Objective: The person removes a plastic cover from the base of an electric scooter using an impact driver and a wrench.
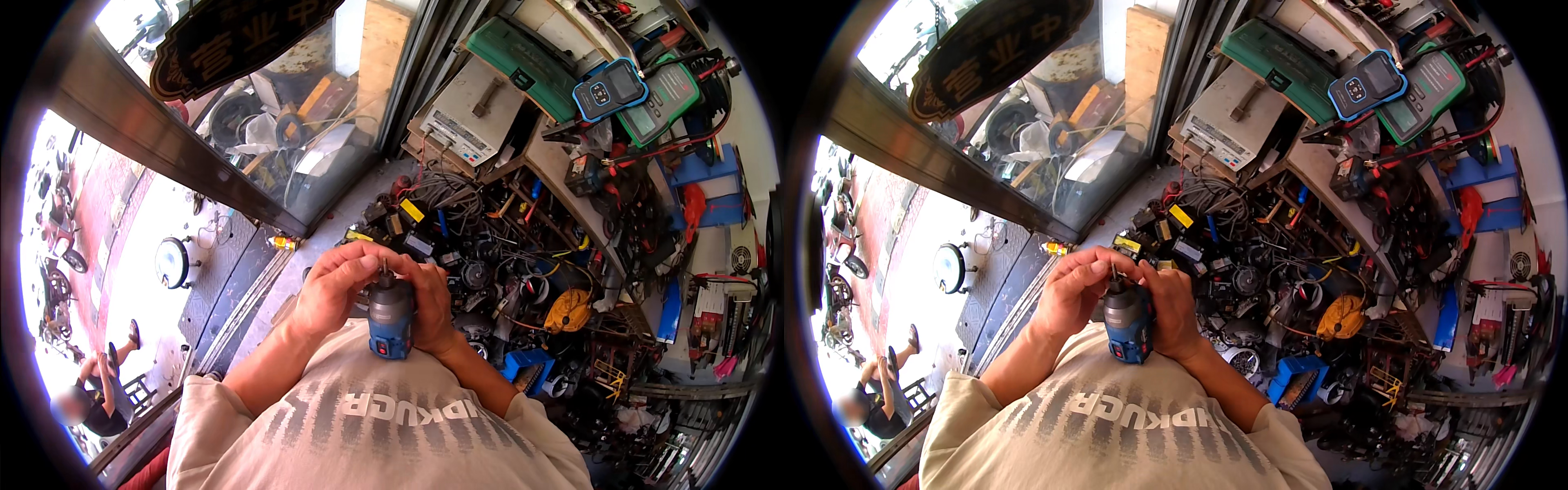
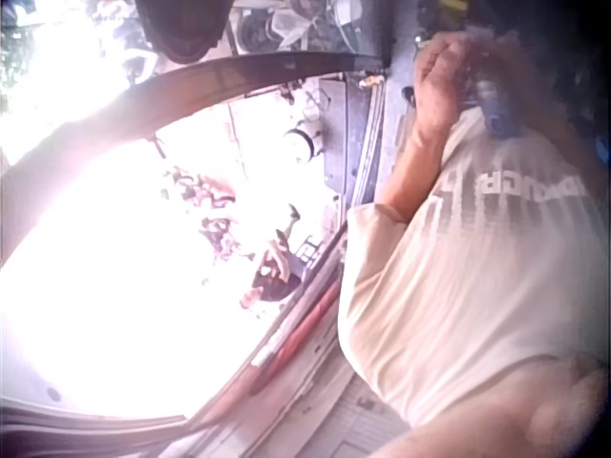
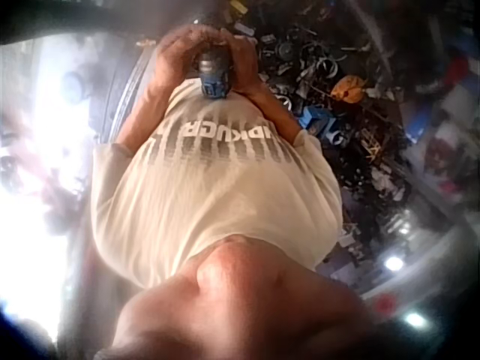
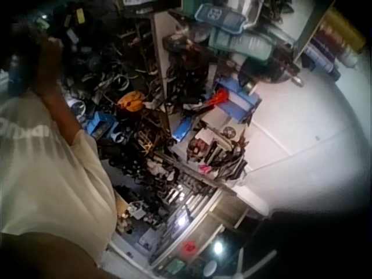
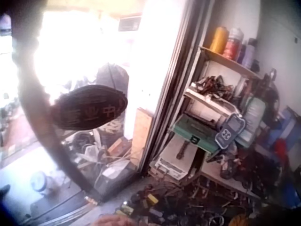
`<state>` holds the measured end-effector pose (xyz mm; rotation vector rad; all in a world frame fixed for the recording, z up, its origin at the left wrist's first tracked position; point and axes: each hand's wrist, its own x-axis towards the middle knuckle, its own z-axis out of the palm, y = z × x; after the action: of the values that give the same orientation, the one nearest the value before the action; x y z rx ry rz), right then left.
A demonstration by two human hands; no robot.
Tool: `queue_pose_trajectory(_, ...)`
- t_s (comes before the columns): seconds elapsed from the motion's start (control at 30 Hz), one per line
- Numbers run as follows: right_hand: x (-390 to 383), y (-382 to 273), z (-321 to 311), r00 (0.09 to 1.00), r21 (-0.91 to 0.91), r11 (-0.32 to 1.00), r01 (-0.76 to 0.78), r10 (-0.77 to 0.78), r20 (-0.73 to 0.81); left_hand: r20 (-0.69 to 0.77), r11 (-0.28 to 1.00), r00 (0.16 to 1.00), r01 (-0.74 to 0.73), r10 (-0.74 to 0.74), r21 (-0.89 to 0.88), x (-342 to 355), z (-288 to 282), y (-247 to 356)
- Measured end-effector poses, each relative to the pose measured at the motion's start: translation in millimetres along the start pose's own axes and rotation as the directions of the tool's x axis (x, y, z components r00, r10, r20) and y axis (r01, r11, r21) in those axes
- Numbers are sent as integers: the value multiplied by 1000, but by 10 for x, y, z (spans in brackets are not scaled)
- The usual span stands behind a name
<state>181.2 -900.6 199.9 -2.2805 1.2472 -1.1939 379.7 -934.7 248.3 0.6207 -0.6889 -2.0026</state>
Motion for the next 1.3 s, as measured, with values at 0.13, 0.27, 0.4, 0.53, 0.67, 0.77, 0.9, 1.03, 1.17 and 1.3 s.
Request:
queue_pose_trajectory(0.13,26,-37,7,1000,11,1000,-15,15,-4,-8,1000,1000,15,-15,-15,9,-77,-10)
queue_pose_trajectory(0.27,21,-15,19,1000,5,1000,-14,14,-11,-5,1000,1000,18,-18,-9,21,-119,-14)
queue_pose_trajectory(0.4,66,-56,-2,1000,1,1000,-13,13,-7,-59,1000,998,11,-11,14,23,-178,-61)
queue_pose_trajectory(0.53,88,-70,-13,999,-7,1000,-29,29,18,-53,999,999,9,-8,31,10,-198,-35)
queue_pose_trajectory(0.67,79,-47,16,999,-7,1000,-24,24,30,-44,999,999,22,-20,43,-19,-225,-13)
queue_pose_trajectory(0.77,108,-76,13,999,13,1000,-28,28,36,12,1000,1000,-4,3,30,-37,-239,1)
queue_pose_trajectory(0.9,91,-61,31,999,35,999,-23,22,35,17,992,1000,-12,10,124,-56,-197,54)
queue_pose_trajectory(1.03,47,-21,56,1000,29,1000,-10,10,25,31,991,999,-13,9,132,-83,-232,34)
queue_pose_trajectory(1.17,87,-54,39,999,16,1000,-15,14,35,25,991,1000,-12,8,136,-94,-258,14)
queue_pose_trajectory(1.3,89,-40,34,999,-1,1000,-4,4,46,7,992,1000,0,-1,124,-73,-202,79)
